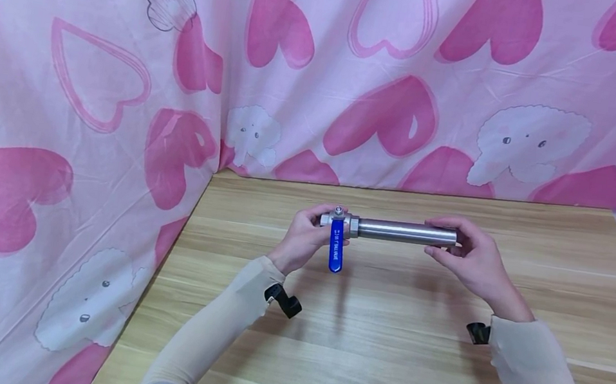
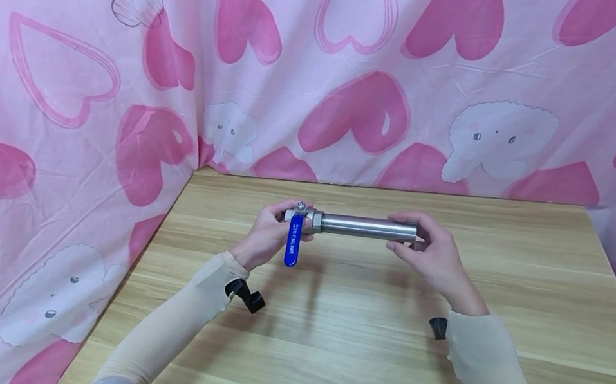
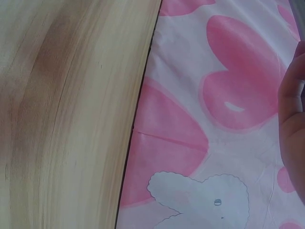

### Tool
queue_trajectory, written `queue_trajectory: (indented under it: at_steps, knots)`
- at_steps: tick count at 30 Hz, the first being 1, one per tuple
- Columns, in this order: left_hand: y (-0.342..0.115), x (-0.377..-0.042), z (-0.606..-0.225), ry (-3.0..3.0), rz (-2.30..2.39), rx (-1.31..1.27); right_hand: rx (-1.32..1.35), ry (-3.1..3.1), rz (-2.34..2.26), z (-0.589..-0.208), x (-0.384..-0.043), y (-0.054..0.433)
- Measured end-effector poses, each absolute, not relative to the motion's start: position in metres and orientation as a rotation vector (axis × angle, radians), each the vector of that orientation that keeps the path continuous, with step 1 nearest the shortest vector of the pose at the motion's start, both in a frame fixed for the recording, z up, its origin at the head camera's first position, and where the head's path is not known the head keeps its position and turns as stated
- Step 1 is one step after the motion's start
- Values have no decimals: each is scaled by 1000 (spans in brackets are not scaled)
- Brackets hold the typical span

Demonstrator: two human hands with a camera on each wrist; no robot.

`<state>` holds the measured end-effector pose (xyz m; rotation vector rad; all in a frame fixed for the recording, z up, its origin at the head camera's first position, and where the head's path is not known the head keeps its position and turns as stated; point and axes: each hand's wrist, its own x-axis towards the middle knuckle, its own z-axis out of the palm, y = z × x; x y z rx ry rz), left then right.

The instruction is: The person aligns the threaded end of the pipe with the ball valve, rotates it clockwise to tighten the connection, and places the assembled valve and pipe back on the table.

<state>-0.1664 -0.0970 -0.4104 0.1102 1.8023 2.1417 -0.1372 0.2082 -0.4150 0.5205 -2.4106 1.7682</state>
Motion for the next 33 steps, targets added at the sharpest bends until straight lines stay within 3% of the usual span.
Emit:
queue_trajectory:
  at_steps: [33]
  knots:
    - [-99, -166, -410, 1781, 2165, 116, 352, -2590, 1604, -414, -134, 212]
